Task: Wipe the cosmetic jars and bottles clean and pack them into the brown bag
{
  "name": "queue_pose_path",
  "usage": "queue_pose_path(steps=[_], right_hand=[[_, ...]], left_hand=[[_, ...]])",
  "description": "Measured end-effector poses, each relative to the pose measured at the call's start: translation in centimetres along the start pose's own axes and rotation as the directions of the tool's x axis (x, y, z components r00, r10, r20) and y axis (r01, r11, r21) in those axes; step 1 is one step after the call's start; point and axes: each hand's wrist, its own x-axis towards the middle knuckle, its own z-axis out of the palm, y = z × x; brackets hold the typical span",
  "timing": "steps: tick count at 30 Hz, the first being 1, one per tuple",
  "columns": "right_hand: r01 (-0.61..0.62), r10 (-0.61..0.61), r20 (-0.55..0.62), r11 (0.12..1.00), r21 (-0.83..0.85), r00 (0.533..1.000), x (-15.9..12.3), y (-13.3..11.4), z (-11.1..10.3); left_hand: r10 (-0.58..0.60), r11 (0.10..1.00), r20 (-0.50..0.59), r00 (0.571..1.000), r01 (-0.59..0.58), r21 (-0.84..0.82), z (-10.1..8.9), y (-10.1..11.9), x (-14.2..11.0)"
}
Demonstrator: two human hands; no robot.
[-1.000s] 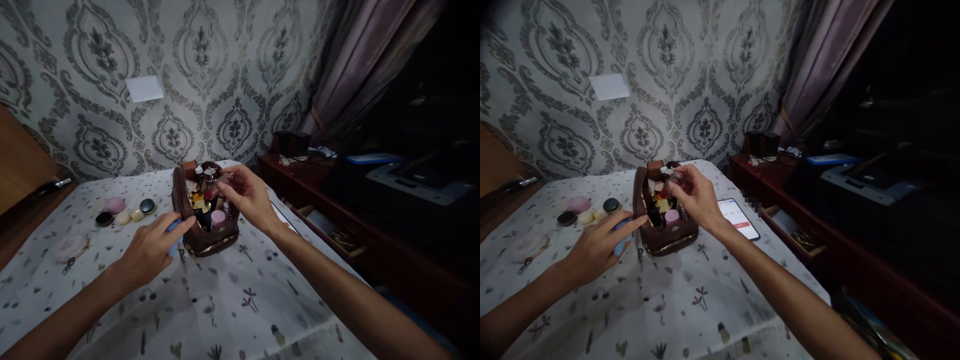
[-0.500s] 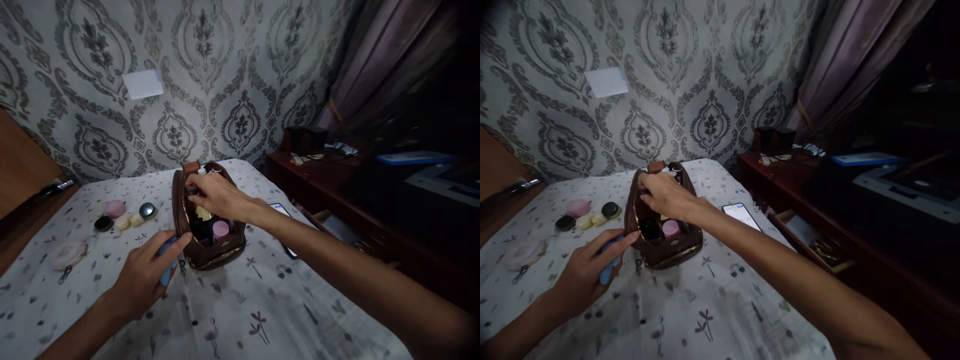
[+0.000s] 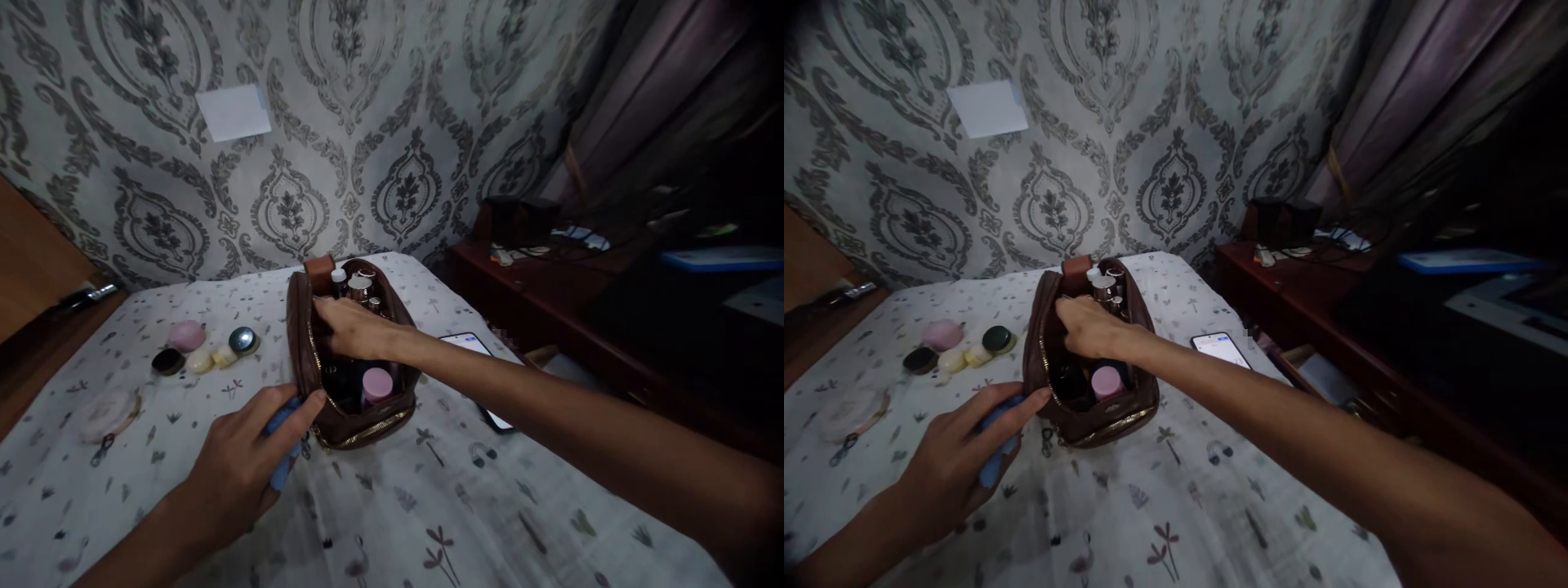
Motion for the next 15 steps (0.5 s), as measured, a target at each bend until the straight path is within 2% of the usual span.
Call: queue_pose_path(steps=[5, 9, 15], right_hand=[[-0.037, 0.045, 0.056, 0.991, -0.125, 0.997, 0.4, -0.3, 1.0], [-0.078, 0.089, 0.07, 0.986, -0.149, 0.994, 0.6, -0.5, 0.7], [-0.026, 0.033, 0.041, 0.986, -0.164, 0.999, 0.7, -1.1, 0.0]], left_hand=[[0.006, 1.0, -0.025, 1.0, -0.006, -0.002, 0.3, -0.1, 0.0], [0.018, 1.0, -0.051, 0.999, -0.018, 0.002, 0.6, -0.2, 0.0], [0.014, 1.0, -0.062, 0.998, -0.012, 0.024, 0.6, -0.1, 0.0]])
